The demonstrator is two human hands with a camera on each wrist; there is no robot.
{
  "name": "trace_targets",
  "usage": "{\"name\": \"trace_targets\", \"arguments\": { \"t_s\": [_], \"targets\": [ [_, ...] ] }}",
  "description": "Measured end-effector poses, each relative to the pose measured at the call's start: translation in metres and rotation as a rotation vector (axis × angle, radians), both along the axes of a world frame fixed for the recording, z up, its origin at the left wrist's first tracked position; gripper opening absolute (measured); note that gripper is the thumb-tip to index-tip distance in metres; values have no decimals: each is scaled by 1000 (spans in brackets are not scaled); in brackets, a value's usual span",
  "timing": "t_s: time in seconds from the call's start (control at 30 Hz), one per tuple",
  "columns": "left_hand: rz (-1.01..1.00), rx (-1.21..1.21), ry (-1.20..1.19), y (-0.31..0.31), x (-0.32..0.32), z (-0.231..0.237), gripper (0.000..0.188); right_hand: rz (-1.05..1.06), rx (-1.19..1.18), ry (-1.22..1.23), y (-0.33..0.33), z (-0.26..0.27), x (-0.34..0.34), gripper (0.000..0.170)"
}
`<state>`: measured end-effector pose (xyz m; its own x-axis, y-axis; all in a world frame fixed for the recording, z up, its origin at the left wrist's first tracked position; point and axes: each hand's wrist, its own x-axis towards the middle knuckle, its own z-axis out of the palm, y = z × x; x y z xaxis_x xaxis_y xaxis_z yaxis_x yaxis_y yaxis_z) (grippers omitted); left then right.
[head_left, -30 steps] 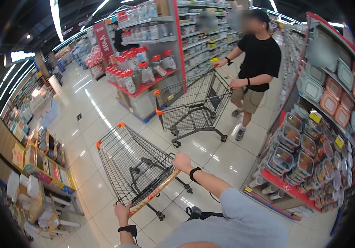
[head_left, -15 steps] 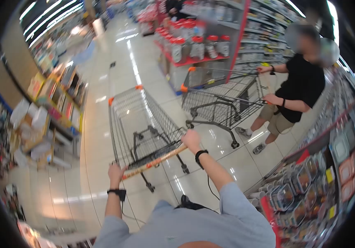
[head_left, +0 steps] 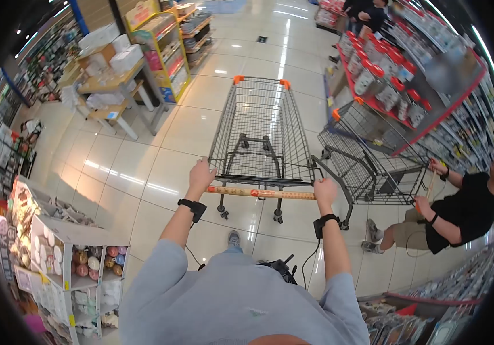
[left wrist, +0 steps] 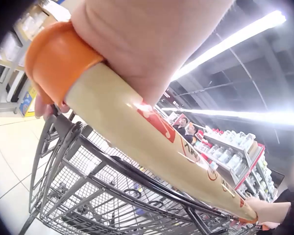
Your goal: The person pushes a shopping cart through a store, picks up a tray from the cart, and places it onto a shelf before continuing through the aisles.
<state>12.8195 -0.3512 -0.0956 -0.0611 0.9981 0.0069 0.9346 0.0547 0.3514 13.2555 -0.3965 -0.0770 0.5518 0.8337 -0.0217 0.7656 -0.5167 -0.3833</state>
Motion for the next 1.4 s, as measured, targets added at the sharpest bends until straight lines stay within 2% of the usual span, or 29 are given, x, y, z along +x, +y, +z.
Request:
{"name": "trace_targets", "arguments": {
  "t_s": [0.07, 0.13, 0.2, 0.23, 0.3, 0.4, 0.47, 0.53, 0.6, 0.8, 0.9, 1.03, 1.27, 1.4],
  "targets": [
    [77, 164, -138, 13, -12, 7, 58, -71, 68, -22, 16, 10, -14, 30],
    [144, 108, -158, 20, -23, 18, 60, -60, 82, -29, 41, 6, -22, 30],
    [215, -143, -50, 28, -32, 20, 57, -88, 3, -79, 62, 18, -37, 34],
    [258, -108, -100, 33, -32, 25, 51, -61, -4, -53, 74, 19, -42, 37],
    [270, -64, -91, 51, -46, 16, 48, -32, -1, -60, 97, 14, -55, 36],
    [276, -41, -119, 84, -56, 28, 43, 34, 39, -93, 130, 21, -68, 34],
    [301, -39, -133, 106, -70, 25, 40, 49, 30, -9, 160, 16, -76, 33],
    [297, 26, -118, 130, -85, 12, 39, 103, 16, 23, 182, 32, -94, 32],
    [284, 33, -105, 156, -99, 9, 39, 132, 38, -18, 219, 11, -97, 30],
    [297, -17, -67, 219, -127, 15, 36, 212, 16, 21, 306, -2, -116, 33],
    [315, 82, -65, 254, -145, -4, 34, 254, 11, 31, 349, -1, -125, 31],
    [354, -23, -101, 295, -154, 9, 37, 303, -50, 40, 405, -4, -136, 29],
    [393, -19, -71, 364, -168, 2, 47, 332, 24, 121, 487, -4, -155, 28],
    [364, 7, -35, 395, -181, -2, 50, 316, -54, 68, 519, 3, -168, 28]
  ]
}}
